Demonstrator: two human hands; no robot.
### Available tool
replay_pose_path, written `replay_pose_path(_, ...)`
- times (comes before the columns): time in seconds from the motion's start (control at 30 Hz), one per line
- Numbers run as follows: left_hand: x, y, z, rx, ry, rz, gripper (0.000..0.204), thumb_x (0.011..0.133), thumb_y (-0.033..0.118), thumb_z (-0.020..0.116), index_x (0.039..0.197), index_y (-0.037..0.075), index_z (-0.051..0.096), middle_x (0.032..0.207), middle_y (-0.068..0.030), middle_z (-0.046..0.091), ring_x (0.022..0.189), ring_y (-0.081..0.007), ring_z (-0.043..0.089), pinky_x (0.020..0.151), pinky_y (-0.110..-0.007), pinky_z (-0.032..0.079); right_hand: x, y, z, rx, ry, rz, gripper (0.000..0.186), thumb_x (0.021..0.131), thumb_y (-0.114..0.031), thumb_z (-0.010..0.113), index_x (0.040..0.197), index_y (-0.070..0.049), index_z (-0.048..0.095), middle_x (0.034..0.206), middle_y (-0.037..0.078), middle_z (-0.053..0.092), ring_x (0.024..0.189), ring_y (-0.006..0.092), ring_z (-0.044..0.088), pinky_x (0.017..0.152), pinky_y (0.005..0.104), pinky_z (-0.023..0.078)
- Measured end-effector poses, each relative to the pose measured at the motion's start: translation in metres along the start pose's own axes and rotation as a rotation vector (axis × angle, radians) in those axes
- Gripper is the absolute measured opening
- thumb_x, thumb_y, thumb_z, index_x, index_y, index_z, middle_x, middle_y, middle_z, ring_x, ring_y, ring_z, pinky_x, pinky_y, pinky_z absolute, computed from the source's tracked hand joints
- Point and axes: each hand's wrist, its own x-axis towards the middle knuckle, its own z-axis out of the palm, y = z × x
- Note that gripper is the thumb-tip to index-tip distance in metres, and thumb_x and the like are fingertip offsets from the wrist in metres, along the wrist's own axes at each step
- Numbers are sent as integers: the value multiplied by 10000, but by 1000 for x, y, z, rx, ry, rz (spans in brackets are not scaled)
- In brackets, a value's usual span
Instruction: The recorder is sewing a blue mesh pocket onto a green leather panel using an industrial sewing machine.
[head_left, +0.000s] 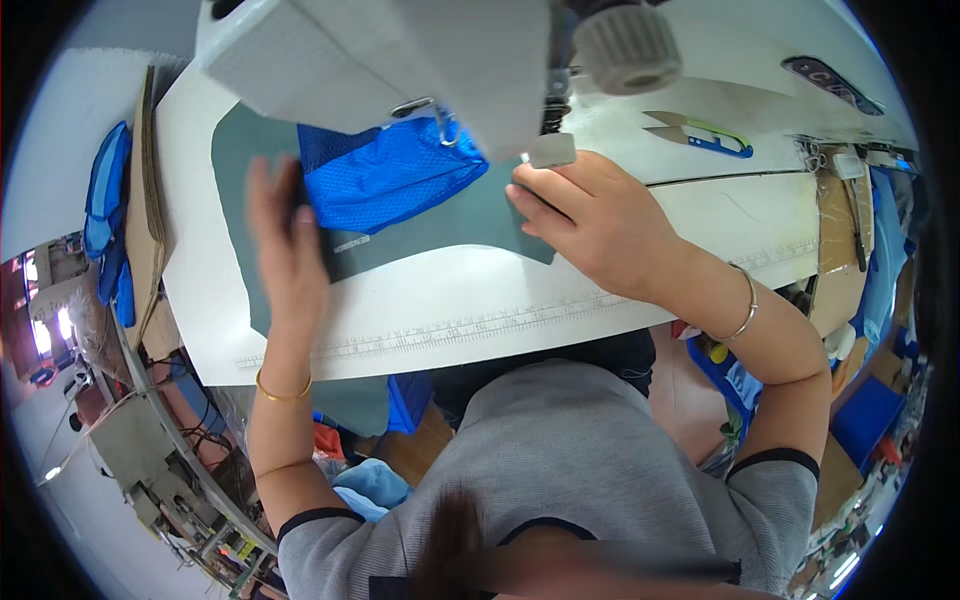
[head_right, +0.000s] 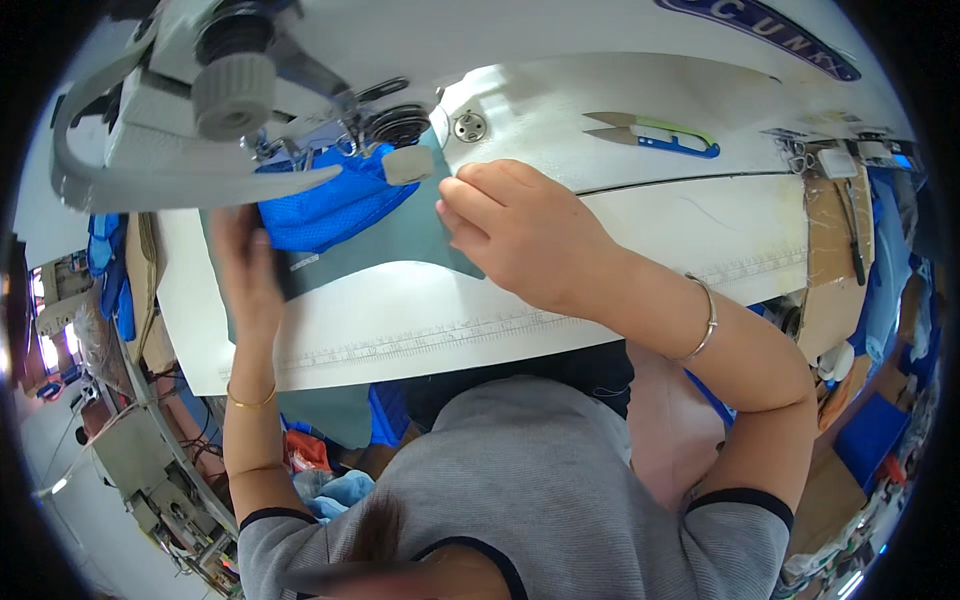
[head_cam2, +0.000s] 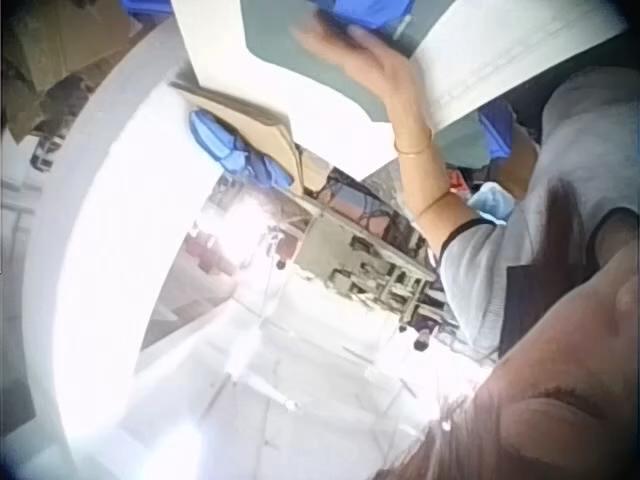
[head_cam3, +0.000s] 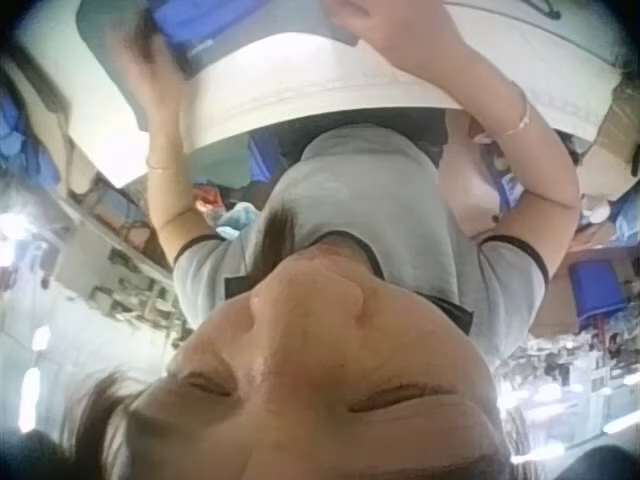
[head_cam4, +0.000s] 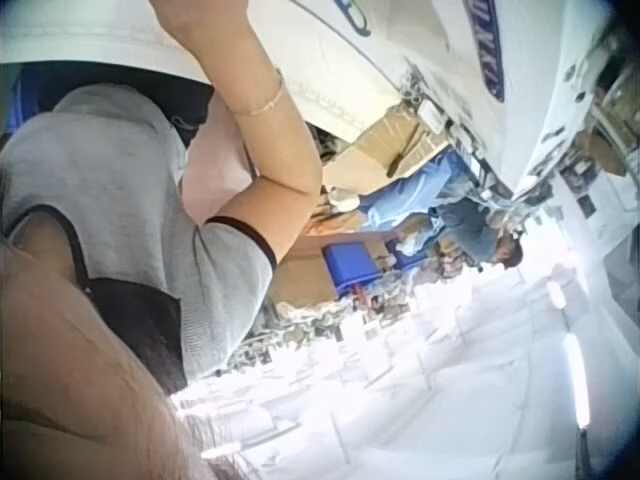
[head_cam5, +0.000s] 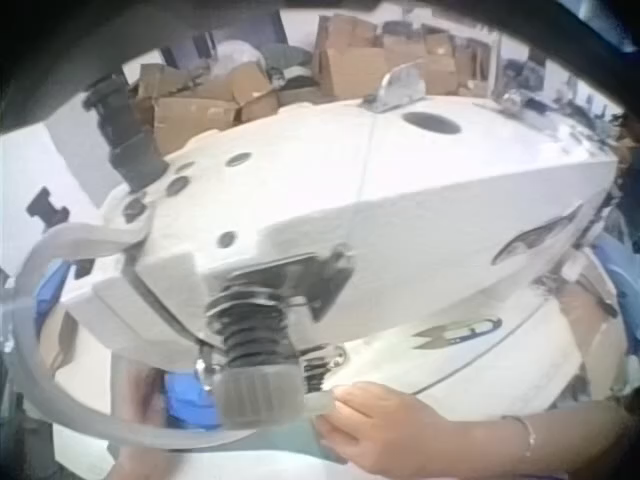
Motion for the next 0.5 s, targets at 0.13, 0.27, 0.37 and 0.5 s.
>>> replay_pose_path(0.13,-2,2,-9,398,-250,-72,520,941,-90,535,1444,40,523,1403,-205,576,1308,-379,548,1114,-431,419,-2,0,1,-12,-7,11,247,808,-98,720,1025,15,687,1111,89,628,1086,260,599,927,381,532)
replay_pose_path(0.27,22,39,9,817,-126,678,337,791,17,681,1113,75,762,1151,-76,713,1036,-236,619,932,-364,479,4,-3,-2,14,-59,-3,243,792,-97,704,1008,14,690,1136,98,639,1124,271,592,952,382,521)
replay_pose_path(0.37,43,53,48,690,-347,897,337,730,116,709,1062,102,765,1098,-27,717,1021,-218,627,915,-346,479,8,-7,4,-24,34,-61,221,788,-98,690,984,3,703,1131,93,647,1140,263,591,975,380,507)
replay_pose_path(0.5,42,37,66,714,-416,989,325,706,136,739,1030,126,763,1039,-11,714,970,-209,640,853,-369,480,4,-8,7,-67,18,-79,191,791,-107,689,953,-9,717,1139,85,651,1147,247,591,985,375,496)
